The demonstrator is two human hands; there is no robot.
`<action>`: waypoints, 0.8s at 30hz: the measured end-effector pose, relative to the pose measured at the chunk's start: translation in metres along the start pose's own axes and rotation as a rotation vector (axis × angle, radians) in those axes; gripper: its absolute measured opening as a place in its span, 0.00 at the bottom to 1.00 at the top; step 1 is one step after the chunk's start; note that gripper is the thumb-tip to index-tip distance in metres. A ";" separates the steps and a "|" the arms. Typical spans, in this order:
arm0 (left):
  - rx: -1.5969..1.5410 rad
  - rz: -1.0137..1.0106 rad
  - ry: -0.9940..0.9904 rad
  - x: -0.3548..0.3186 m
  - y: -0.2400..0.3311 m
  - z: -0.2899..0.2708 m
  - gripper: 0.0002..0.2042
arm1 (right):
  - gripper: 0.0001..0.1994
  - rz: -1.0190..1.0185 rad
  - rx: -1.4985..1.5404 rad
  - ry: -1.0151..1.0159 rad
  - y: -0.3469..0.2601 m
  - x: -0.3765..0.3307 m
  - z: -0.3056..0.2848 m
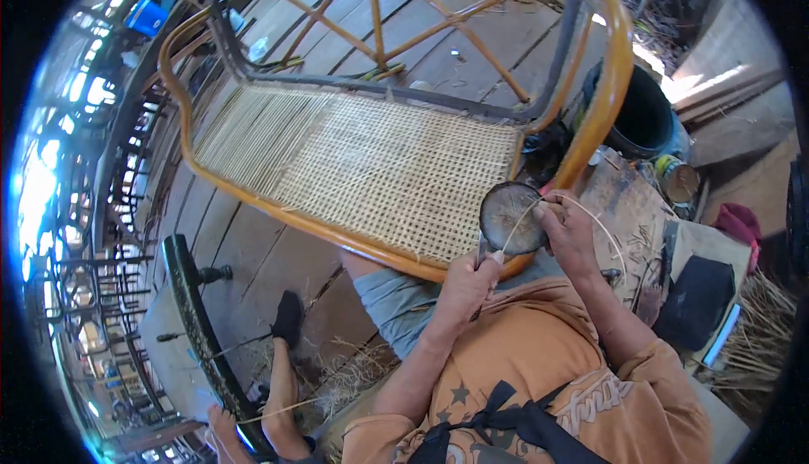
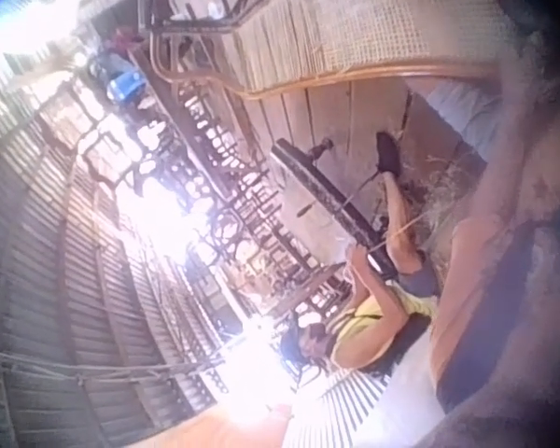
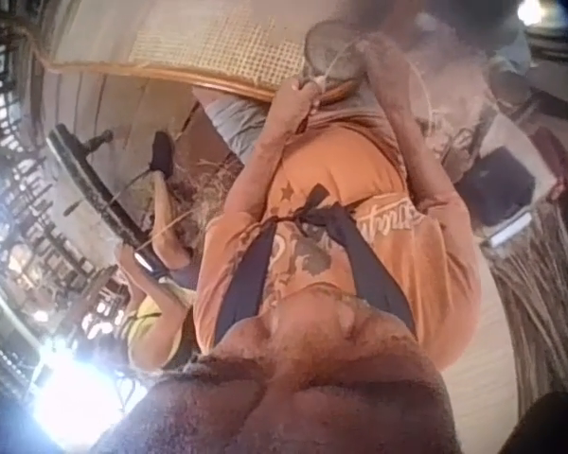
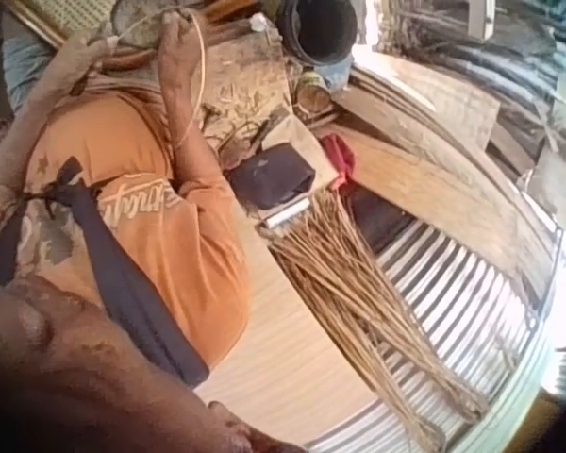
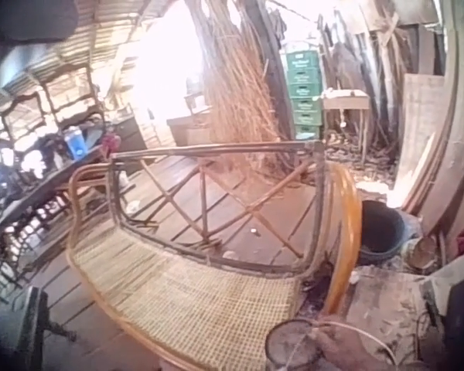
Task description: Repairing or weaving the seat of a rattan chair frame with cane material.
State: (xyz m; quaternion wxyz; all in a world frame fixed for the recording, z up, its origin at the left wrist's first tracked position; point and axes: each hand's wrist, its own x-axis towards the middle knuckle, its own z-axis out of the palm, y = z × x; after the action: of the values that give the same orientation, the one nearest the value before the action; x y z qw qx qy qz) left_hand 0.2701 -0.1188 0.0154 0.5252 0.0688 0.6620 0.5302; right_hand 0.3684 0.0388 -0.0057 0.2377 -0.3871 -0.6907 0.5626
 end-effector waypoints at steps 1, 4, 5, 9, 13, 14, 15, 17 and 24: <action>-0.014 0.008 0.050 -0.002 -0.004 -0.004 0.13 | 0.06 0.009 0.050 -0.047 -0.003 0.002 0.009; -0.105 0.050 0.157 -0.005 -0.015 -0.018 0.13 | 0.07 0.075 0.163 -0.226 -0.007 0.005 0.032; -0.152 0.073 0.184 -0.006 -0.018 -0.023 0.13 | 0.07 0.119 0.183 -0.313 -0.008 0.006 0.040; -0.351 -0.014 0.359 -0.007 -0.034 -0.037 0.13 | 0.10 0.084 0.055 -0.494 -0.007 0.014 0.069; -0.562 -0.017 0.451 -0.010 -0.048 -0.051 0.12 | 0.11 0.157 0.109 -0.491 -0.007 0.024 0.082; -0.625 -0.032 0.460 -0.011 -0.051 -0.052 0.11 | 0.09 0.131 0.094 -0.539 -0.007 0.023 0.081; -0.635 -0.017 0.459 -0.011 -0.054 -0.054 0.11 | 0.08 0.211 0.201 -0.653 -0.008 0.024 0.082; -0.654 -0.007 0.454 -0.012 -0.058 -0.054 0.10 | 0.08 0.550 0.446 -0.833 -0.010 0.018 0.076; -0.633 -0.012 0.451 -0.011 -0.061 -0.054 0.10 | 0.09 0.716 0.610 -0.959 -0.013 0.009 0.077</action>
State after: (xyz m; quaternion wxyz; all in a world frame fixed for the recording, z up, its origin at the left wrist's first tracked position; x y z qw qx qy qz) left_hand 0.2625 -0.1862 -0.0313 0.3650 -0.2187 0.5650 0.7069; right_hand 0.3010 0.0001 -0.0138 -0.1978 -0.2150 -0.3590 0.8864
